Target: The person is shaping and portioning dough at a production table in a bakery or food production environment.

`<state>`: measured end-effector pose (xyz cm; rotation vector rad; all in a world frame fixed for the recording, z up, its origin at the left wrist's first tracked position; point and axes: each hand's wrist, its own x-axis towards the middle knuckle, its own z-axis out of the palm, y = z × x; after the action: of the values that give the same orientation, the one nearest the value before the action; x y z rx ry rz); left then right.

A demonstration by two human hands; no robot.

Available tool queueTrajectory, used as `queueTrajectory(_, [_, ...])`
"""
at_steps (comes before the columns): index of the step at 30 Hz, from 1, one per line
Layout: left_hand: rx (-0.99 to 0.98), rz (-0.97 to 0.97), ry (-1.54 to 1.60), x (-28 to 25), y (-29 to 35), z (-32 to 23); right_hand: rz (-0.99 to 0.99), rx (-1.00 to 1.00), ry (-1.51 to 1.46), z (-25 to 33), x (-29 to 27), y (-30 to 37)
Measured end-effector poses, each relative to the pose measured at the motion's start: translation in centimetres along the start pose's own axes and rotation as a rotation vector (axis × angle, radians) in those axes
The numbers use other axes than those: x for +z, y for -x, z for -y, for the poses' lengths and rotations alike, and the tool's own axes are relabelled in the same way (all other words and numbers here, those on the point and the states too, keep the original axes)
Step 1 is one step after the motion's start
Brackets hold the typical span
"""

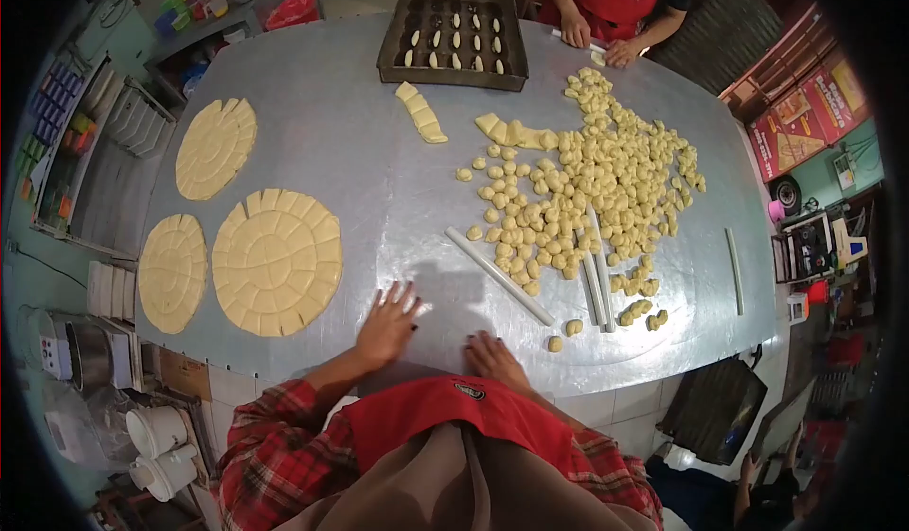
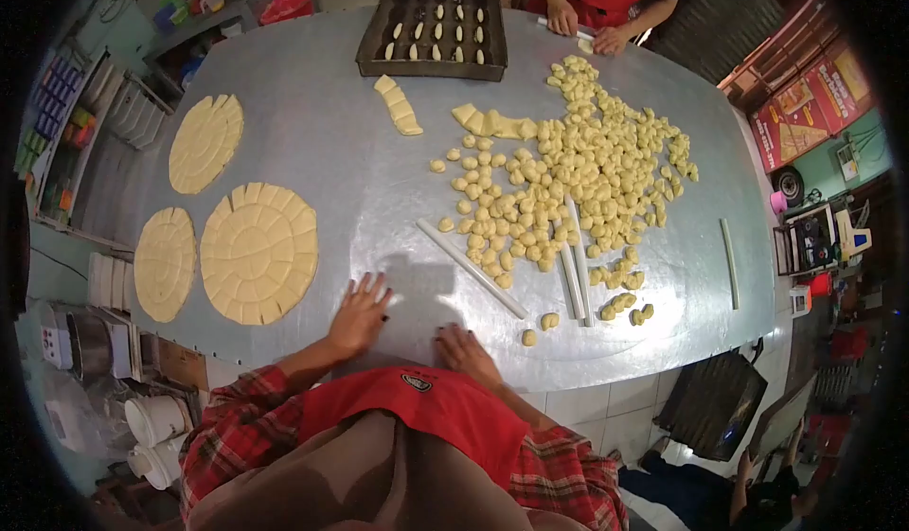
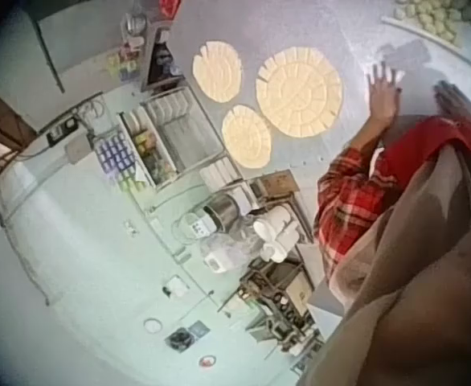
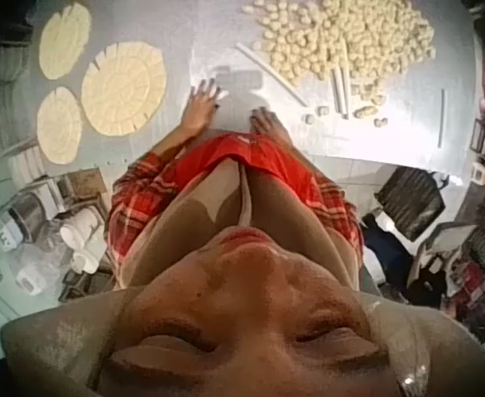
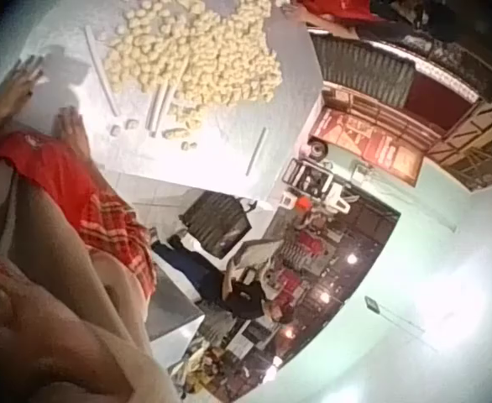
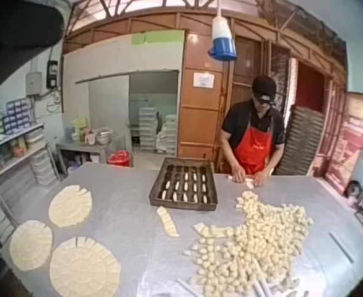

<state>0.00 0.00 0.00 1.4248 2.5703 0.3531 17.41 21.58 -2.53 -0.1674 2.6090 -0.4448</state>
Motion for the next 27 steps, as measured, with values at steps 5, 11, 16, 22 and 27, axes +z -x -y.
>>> queueTrajectory(5, [0.202, -0.378, 0.142, 1.0, -11.0, 1.9, -0.548, -0.219, 0.025, 0.8, -7.2, -6.9])
queueTrajectory(11, [-0.146, 0.184, 0.381, -5.2, -12.1, 5.4, -0.299, -0.248, -0.183, -3.4, -5.2, -0.4])
queueTrajectory(16, [-0.072, -0.329, 0.682, -7.0, -22.2, 4.2, -0.916, 0.134, -0.343, -6.2, -11.7, 0.3])
queueTrajectory(22, [-0.693, 0.084, 0.182, -10.7, -34.6, 12.0, -1.014, 0.154, -0.496, -4.4, -12.5, -0.3])
queueTrajectory(27, [-0.605, -0.226, 0.151, -5.7, -35.4, 12.8, -0.798, 0.055, -0.499, 0.0, -10.7, -1.4])
